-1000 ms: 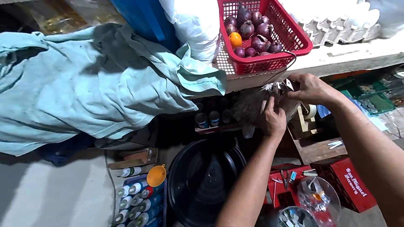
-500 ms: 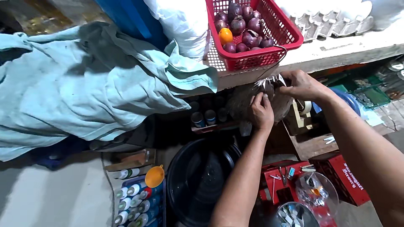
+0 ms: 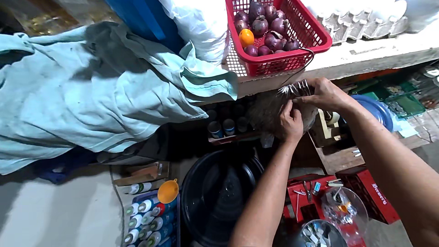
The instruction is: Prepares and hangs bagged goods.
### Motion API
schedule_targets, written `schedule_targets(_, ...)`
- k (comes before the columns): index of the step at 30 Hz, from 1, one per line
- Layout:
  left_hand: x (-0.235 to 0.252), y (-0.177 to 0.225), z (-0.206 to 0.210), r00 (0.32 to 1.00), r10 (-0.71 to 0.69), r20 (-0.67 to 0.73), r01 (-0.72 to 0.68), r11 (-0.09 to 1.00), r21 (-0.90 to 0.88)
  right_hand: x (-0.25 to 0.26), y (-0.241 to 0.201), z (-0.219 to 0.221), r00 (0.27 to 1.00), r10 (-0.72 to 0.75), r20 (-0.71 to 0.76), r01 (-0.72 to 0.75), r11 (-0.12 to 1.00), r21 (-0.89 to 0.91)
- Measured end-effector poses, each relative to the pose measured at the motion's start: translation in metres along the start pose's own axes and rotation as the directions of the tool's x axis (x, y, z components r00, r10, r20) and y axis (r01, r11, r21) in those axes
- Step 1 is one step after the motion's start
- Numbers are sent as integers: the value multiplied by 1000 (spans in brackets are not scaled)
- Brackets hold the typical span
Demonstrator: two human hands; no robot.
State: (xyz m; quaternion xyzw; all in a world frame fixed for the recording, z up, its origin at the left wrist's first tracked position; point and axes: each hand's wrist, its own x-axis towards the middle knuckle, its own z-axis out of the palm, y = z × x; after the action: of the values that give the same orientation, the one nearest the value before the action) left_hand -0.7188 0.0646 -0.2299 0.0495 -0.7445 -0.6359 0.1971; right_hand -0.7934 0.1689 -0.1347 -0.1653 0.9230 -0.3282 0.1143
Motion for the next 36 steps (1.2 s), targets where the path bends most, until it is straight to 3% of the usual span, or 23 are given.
schedule_targets(4, -7, -6, -6, 998, -5, 63, 6, 1000, -21, 1, 2, 3, 1000, 16, -21, -16, 1000, 16)
schedule_targets(10, -15, -20, -6, 970, 44, -240, -47, 999, -8, 2, 0, 5, 999, 18, -38, -18, 1000, -4)
schedule_targets(15, -4, -22, 1, 941, 71, -332, -75, 997, 1, 3, 5, 4, 1000, -1, -27, 0, 1000, -22)
schedule_targets(26, 3, -14, 13, 931, 50, -362, -51, 999, 7, 3, 1, -2, 1000, -20, 6, 20, 996, -87)
schedule_targets(36, 1, -4, 16, 971, -31, -239, 40, 999, 31, 1, -1, 0, 1000, -18, -9, 17, 998, -62)
